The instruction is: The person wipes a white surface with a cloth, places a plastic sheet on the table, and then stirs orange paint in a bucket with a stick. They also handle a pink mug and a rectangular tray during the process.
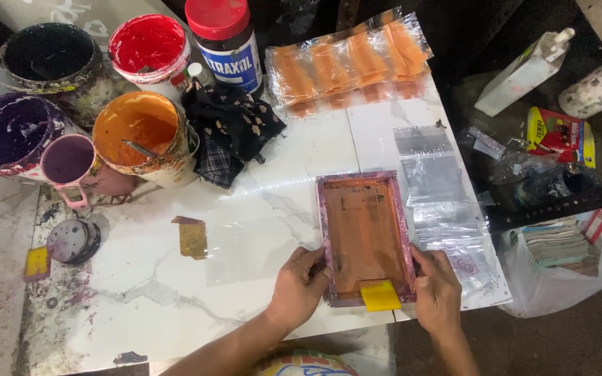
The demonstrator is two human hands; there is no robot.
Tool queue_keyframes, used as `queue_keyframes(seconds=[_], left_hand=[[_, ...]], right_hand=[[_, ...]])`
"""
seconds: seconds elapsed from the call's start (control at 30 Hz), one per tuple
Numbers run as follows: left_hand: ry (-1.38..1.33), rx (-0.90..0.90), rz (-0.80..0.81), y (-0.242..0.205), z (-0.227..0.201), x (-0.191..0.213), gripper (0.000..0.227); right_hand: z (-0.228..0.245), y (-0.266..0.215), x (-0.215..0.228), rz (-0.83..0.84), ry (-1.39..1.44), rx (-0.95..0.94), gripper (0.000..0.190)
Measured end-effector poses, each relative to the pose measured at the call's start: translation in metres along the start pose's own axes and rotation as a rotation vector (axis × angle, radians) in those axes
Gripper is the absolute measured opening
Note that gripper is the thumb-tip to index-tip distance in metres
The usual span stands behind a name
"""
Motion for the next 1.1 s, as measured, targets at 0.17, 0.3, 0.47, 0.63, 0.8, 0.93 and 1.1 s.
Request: queue_keyframes(seconds=[0.17, 0.3, 0.47, 0.63, 0.8, 0.93, 1.1], left_hand=[[-0.021, 0.0, 0.008, 0.001, -0.002, -0.001, 0.034], [0.003, 0.014, 0.029, 0.002, -0.005, -0.002, 0.02], [0.001, 0.037, 0.025, -0.001, -0.003, -0.001, 0.021], [-0.014, 0.079, 0.021, -0.007, -0.001, 0.003, 0.024], [-0.019, 0.019, -0.068, -0.015, 0.015, 0.01, 0.034], [0.002, 0.079, -0.112, -0.033, 0.018, 0.027, 0.044], [0.012, -0.01, -0.169, -0.047, 0.008, 0.04, 0.043]], right_hand=[[0.001, 0.0, 0.002, -0.037, 0.004, -0.02, 0.074], [-0.003, -0.003, 0.003, -0.076, 0.021, 0.039, 0.076], [0.0, -0.002, 0.003, -0.092, 0.018, 0.066, 0.079], [0.01, -0.003, 0.002, -0.089, -0.075, 0.152, 0.063], [0.04, -0.005, 0.003, -0.111, 0.109, 0.051, 0.047], [0.075, 0.002, -0.001, -0.125, 0.179, -0.097, 0.037], [0.055, 0.004, -0.026, -0.075, 0.055, -0.198, 0.038]])
Point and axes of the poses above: each hand's wrist, its own y-axis towards the middle knuckle, its own x-axis out of the back of the hand, z = x × y, the point moved 7 cm from there along y, towards the middle knuckle, and after that the axes turned 12 degrees about z, right-handed, at the moved point
